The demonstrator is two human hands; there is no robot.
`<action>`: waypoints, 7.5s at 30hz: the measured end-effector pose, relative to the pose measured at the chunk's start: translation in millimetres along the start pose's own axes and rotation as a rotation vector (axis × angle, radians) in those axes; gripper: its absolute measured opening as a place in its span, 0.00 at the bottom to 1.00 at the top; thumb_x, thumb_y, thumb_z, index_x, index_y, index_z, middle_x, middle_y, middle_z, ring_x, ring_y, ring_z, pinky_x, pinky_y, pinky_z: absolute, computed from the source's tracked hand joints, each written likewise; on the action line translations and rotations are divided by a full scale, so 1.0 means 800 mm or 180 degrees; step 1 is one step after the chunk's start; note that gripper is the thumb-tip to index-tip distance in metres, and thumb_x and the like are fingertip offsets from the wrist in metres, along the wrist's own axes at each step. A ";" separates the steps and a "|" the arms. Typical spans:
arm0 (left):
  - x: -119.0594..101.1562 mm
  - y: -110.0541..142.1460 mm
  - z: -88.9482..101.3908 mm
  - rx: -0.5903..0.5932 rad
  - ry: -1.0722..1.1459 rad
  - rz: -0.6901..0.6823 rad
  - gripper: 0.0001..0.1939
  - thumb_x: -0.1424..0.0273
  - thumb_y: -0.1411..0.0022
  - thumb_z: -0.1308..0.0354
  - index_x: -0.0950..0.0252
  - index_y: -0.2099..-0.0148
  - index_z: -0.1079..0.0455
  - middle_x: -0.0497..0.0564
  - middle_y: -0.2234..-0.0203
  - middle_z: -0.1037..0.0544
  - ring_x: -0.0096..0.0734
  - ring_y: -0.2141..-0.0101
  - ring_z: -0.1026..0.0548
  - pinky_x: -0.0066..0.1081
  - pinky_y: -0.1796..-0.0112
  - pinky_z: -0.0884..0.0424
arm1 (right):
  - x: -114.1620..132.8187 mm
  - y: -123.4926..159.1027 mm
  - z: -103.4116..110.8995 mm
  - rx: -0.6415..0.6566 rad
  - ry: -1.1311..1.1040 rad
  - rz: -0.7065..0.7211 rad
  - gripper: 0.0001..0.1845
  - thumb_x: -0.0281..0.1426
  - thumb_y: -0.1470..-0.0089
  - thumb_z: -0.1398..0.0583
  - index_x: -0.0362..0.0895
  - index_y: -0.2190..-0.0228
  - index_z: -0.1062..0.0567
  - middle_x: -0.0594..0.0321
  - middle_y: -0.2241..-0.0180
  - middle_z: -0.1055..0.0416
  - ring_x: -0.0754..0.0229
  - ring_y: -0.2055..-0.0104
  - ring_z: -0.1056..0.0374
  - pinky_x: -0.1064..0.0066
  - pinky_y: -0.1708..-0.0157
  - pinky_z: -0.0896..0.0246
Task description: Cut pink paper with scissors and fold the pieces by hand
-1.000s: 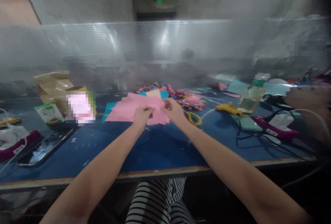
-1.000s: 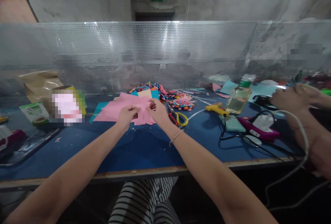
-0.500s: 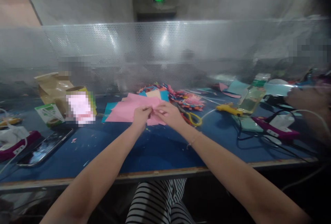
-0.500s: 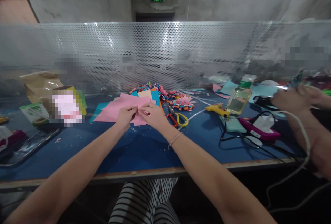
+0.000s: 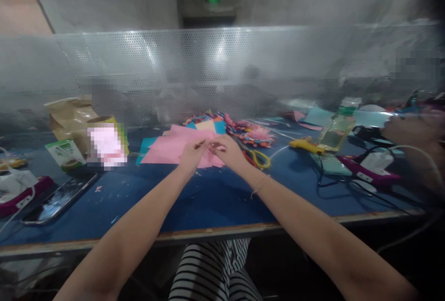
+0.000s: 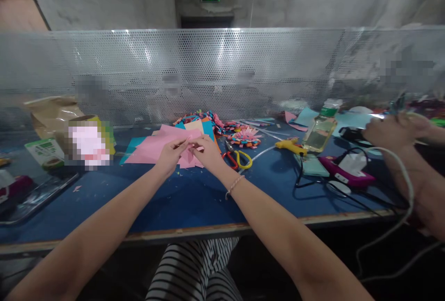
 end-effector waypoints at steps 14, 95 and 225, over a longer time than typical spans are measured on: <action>-0.003 0.001 0.000 0.0048 -0.0096 0.0020 0.10 0.69 0.60 0.40 0.68 0.71 0.30 0.51 0.76 0.26 0.29 0.71 0.29 0.29 0.66 0.34 | -0.026 0.001 -0.010 0.0078 -0.1964 -0.1478 0.16 0.35 0.61 0.42 0.43 0.67 0.30 0.64 0.68 0.35 0.69 0.69 0.39 0.74 0.70 0.38; -0.002 0.001 0.005 -0.0043 -0.0255 -0.0104 0.09 0.69 0.59 0.42 0.67 0.71 0.27 0.52 0.74 0.24 0.30 0.70 0.28 0.31 0.65 0.34 | -0.029 0.004 -0.003 -0.0281 -0.2192 -0.1807 0.13 0.35 0.68 0.37 0.39 0.82 0.31 0.68 0.85 0.36 0.71 0.81 0.40 0.77 0.78 0.44; 0.006 0.000 0.007 -0.0146 -0.0192 0.0330 0.12 0.66 0.57 0.43 0.68 0.69 0.33 0.45 0.85 0.34 0.22 0.82 0.34 0.27 0.75 0.34 | -0.015 -0.004 0.008 0.0186 -0.0510 -0.0930 0.17 0.22 0.63 0.49 0.41 0.67 0.30 0.60 0.65 0.33 0.70 0.77 0.37 0.75 0.75 0.38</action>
Point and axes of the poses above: each hand's wrist, its own y-axis away from the middle knuckle, its own z-axis out of the back of the hand, x = y × z, the point moved 5 cm from there along -y, towards the middle knuckle
